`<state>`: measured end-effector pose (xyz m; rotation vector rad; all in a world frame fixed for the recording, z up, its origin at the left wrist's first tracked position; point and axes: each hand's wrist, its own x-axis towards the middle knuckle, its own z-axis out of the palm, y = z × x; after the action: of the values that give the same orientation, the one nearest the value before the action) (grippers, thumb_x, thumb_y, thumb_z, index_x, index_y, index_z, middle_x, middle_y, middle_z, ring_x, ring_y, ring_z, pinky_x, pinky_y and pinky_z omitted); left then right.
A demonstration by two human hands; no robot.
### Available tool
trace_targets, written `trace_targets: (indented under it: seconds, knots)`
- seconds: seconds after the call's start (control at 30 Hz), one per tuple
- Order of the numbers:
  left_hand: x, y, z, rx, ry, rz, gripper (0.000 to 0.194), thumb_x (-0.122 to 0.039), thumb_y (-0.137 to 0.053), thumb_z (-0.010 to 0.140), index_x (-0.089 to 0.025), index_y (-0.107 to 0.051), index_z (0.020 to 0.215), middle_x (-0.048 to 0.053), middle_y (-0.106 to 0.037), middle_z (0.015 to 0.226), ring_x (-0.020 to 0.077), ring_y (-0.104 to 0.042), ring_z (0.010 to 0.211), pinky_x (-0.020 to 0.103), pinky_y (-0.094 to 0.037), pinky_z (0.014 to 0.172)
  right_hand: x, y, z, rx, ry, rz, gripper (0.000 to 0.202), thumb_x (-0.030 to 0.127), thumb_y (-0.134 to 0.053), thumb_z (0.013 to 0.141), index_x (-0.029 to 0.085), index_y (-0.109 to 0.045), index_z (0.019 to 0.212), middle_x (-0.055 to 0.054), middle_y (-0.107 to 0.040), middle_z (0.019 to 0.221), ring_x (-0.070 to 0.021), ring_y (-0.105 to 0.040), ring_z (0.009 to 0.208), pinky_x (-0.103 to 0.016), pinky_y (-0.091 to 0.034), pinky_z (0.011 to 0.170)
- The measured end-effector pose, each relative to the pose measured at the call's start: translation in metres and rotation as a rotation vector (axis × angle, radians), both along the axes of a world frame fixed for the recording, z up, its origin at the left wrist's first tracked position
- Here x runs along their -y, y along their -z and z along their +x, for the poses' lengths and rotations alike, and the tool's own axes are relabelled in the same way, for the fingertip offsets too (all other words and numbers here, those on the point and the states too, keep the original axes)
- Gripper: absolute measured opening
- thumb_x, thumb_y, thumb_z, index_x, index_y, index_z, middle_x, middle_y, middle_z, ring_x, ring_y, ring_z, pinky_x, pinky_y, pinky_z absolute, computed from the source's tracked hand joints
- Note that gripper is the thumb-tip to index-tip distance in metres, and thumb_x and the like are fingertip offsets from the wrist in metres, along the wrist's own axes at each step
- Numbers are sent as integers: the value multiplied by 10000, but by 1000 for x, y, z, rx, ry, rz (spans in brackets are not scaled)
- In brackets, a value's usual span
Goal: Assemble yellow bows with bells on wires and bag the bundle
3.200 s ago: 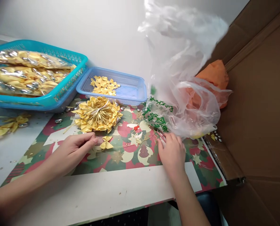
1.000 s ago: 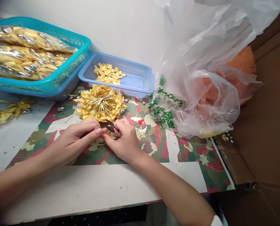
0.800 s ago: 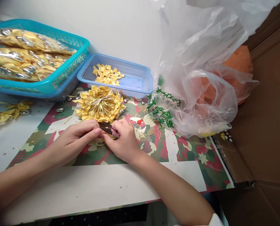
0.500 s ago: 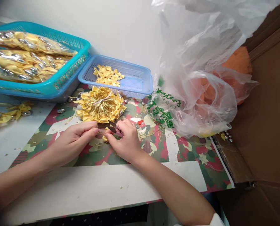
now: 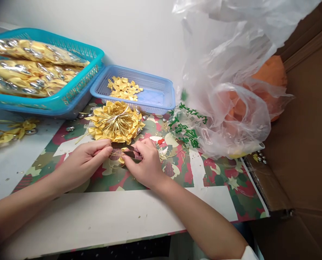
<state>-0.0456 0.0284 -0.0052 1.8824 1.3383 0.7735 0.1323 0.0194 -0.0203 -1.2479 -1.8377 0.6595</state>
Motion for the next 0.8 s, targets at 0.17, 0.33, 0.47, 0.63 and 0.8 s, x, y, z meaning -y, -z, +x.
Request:
trace_targets:
  seconds: [0.17,0.33,0.47,0.63,0.8]
  knots:
    - [-1,0,-3,10,59,-72,373,-349,-389,897,-219,-298,560,-34,-357,562,136,-368,526,273,-296,506,-4,-4,17,-102,-83,-48,417,429,-641,779,238,-280,698,15,-509,728,-117,-393,587,-268,-342,548]
    - [-3,1,-4,38,34,-133,374,-374,-383,906,-217,-310,574,-34,-345,582,138,-364,538,273,-296,510,-7,-12,32,219,-193,-138,375,519,-414,912,218,-322,708,45,-423,608,-106,-342,524,-259,-239,522]
    - [-4,0,-3,67,17,-146,369,-375,-391,898,-219,-305,576,-35,-337,586,139,-358,545,274,-292,510,-6,-19,28,487,-192,-79,362,453,-454,912,200,-374,665,37,-474,588,-103,-334,512,-259,-189,522]
    - [-3,0,-4,99,36,-154,362,-364,-401,900,-219,-313,581,-38,-329,597,135,-344,546,271,-287,508,-12,-22,23,602,-144,-40,383,464,-482,899,188,-431,639,19,-538,595,-109,-393,538,-263,-161,520]
    - [-2,0,-4,110,48,-143,369,-362,-398,904,-218,-300,580,-39,-327,593,133,-338,540,273,-278,503,-16,-25,20,680,-148,9,375,473,-511,876,181,-481,643,10,-583,613,-110,-433,559,-268,-139,519]
